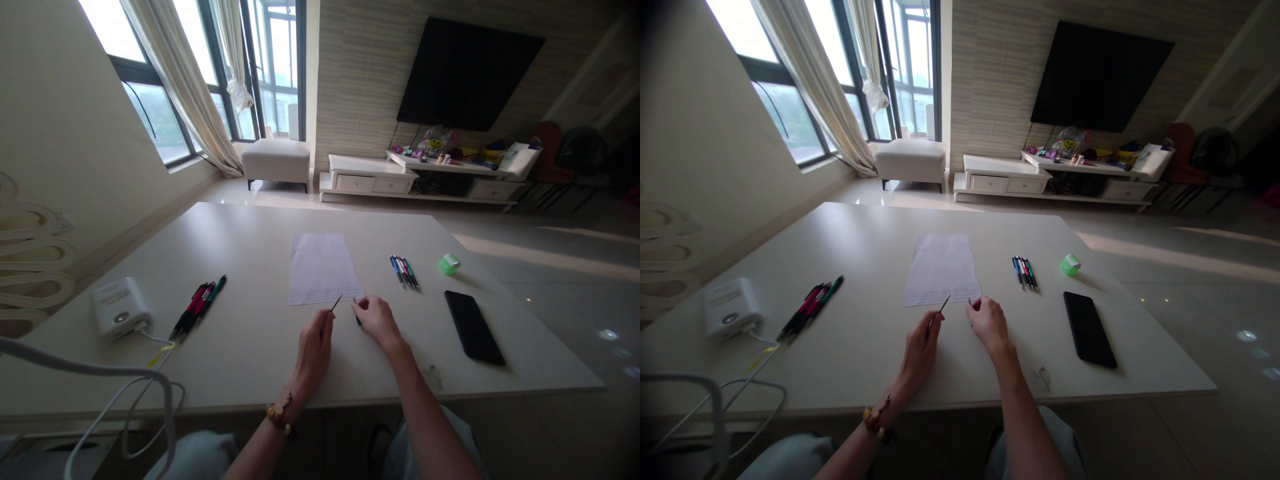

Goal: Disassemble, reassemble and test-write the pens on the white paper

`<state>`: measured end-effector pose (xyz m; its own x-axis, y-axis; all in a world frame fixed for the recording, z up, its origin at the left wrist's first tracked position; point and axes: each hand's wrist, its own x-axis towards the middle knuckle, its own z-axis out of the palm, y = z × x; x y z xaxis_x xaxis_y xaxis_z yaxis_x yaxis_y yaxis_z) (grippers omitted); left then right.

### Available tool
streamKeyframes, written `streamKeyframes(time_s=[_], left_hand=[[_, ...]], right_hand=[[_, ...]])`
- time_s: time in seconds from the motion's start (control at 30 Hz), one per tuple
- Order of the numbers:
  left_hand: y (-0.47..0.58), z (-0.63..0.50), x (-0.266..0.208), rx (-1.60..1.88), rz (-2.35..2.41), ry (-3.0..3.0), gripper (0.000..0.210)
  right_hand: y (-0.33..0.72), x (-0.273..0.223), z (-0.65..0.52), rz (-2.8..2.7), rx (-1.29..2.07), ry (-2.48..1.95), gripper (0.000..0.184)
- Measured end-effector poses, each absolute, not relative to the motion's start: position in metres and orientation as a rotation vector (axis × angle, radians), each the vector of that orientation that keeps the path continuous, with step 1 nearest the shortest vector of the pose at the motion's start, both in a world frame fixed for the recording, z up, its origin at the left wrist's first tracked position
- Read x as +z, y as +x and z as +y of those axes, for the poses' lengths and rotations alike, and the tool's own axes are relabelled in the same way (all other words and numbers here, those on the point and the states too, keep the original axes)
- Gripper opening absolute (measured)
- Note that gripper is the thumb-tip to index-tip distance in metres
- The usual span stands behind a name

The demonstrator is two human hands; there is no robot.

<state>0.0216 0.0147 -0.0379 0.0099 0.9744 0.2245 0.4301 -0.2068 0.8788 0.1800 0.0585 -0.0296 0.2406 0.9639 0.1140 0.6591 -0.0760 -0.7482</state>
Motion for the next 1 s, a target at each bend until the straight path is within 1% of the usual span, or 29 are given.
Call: streamKeyframes(time_s=[0.13,0.23,0.33,0.57,0.8,1.0], left_hand=[[0.022,0.015,-0.037,1.151,1.437,1.704,0.028],[0.022,0.015,-0.036,1.147,1.415,1.705,0.027],[0.022,0.016,-0.037,1.146,1.401,1.706,0.027],[0.023,0.016,-0.038,1.164,1.406,1.697,0.027],[0.022,0.015,-0.040,1.163,1.407,1.722,0.026],[0.022,0.016,-0.042,1.168,1.399,1.726,0.025]], right_hand=[[0.163,-0.007,0.061,-1.160,0.783,-1.276,0.030],[0.156,0.004,0.059,-0.970,0.808,-1.093,0.030],[0.152,0.007,0.057,-0.923,0.822,-1.052,0.028],[0.145,0.006,0.052,-1.034,0.892,-1.039,0.027],[0.144,0.009,0.048,-0.993,0.768,-1.064,0.026],[0.141,0.006,0.043,-1.182,0.824,-1.130,0.023]])
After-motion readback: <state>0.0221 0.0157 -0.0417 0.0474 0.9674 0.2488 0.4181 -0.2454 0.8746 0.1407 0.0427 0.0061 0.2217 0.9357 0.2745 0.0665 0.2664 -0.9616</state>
